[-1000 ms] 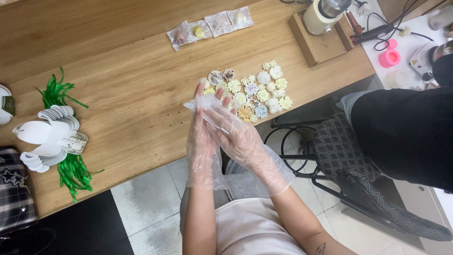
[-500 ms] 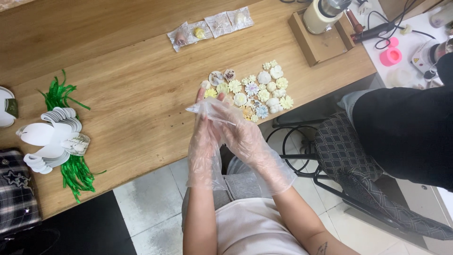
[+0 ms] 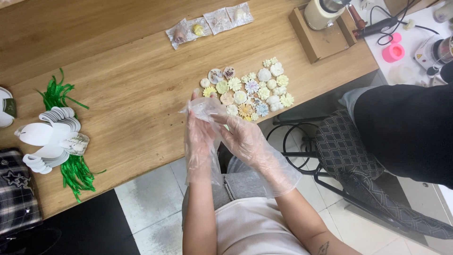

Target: The person wearing disposable gloves picks up small flower-shaped wax melts from the wooden workbench and places them into small clear plastic bags, then folds and seals each bag and sets the filled bags on the counter. They repeat this bagging process for multiple wax melts throughout the clip.

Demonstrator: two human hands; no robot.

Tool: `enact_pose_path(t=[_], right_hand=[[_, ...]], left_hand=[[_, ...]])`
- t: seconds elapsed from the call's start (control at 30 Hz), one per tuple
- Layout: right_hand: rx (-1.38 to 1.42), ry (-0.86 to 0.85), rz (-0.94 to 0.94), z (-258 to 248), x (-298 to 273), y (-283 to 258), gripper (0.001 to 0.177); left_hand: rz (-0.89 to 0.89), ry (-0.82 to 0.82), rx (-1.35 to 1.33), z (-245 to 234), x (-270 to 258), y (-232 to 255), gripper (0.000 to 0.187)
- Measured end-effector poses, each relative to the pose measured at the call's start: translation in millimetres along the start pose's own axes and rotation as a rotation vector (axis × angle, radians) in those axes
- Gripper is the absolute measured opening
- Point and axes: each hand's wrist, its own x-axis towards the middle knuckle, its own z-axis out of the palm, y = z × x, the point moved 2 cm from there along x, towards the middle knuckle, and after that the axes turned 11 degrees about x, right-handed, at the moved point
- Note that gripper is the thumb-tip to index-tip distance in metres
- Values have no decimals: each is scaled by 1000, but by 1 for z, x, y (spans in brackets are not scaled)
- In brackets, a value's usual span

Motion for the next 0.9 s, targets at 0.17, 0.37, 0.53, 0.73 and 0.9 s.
enact_pose_path(t=[0.17, 0.37, 0.53, 0.73, 0.9], right_hand=[[-36, -2, -188, -6, -6, 8, 25], [147, -61, 322, -32, 27, 25, 33], [-80, 27, 365, -31, 93, 131, 47], [-392, 46, 52, -9, 165, 202, 53], [-452, -85, 239, 9, 191, 216, 56]], left_hand=[[12, 91, -189, -24, 1, -6, 73], [-94, 243, -461, -33, -2, 12, 71], [-87, 264, -450, -40, -5, 20, 74], [-87, 319, -550, -38, -2, 25, 76], [-84, 254, -664, -41, 12, 26, 76]])
